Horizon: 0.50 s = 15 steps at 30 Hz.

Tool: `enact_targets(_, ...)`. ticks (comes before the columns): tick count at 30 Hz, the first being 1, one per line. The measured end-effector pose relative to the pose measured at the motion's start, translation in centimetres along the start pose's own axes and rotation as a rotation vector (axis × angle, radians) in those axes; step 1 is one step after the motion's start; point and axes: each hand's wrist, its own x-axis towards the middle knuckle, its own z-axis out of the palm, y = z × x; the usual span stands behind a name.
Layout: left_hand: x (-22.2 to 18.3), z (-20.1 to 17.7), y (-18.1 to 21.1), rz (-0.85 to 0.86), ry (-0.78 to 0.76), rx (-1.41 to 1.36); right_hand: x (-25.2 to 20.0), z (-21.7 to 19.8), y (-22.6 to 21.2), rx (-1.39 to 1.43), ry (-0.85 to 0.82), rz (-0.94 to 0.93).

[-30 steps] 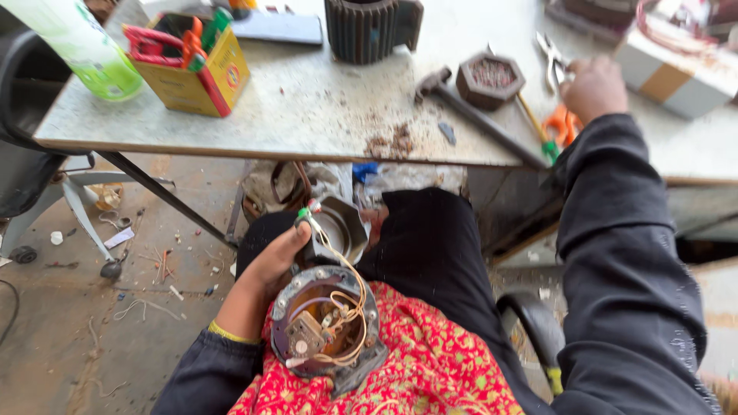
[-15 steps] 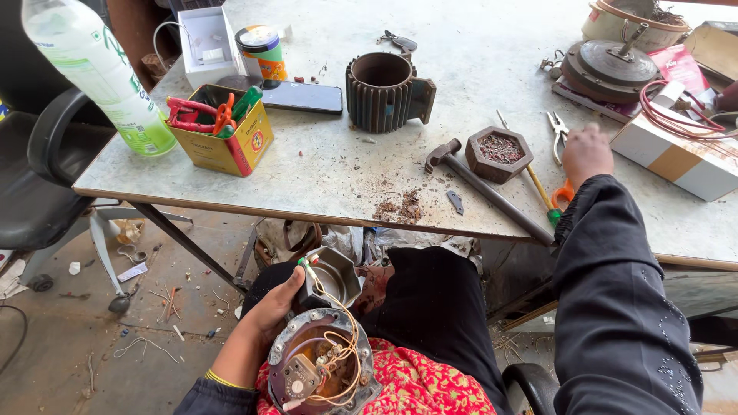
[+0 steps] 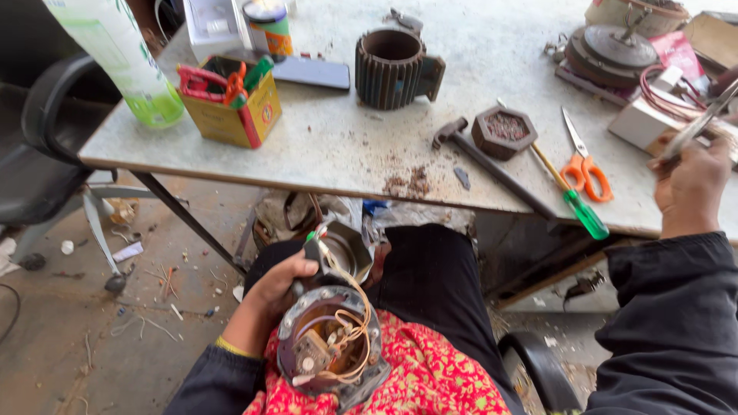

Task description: The person disassembles a small electric motor, removes the end cap, and manipulates internal wiring and components using pliers and screwdrivers. They adjust wires and parts within the motor housing while seated, then reposition the assembly on their lap to continue working.

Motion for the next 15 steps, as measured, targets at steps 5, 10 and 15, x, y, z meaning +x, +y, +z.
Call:
enact_targets(5, 1.0, 1.5, -0.6, 0.041, -0.005, -0.022, -7.4, -0.6, -1.1, 0.306, 0.238, 0.411)
enact_targets(10, 1.7, 2.6, -1.1, -0.016, -0.003, -0.126, -15.7, 2.5, -6.4, 0.253, -0.069, 0.338)
enact_targets(15, 2.1, 3.4, -1.3, -0.061, 0.094, -0.060, -23.8, 9.5, -10.8, 0.361, -0.388, 0.555)
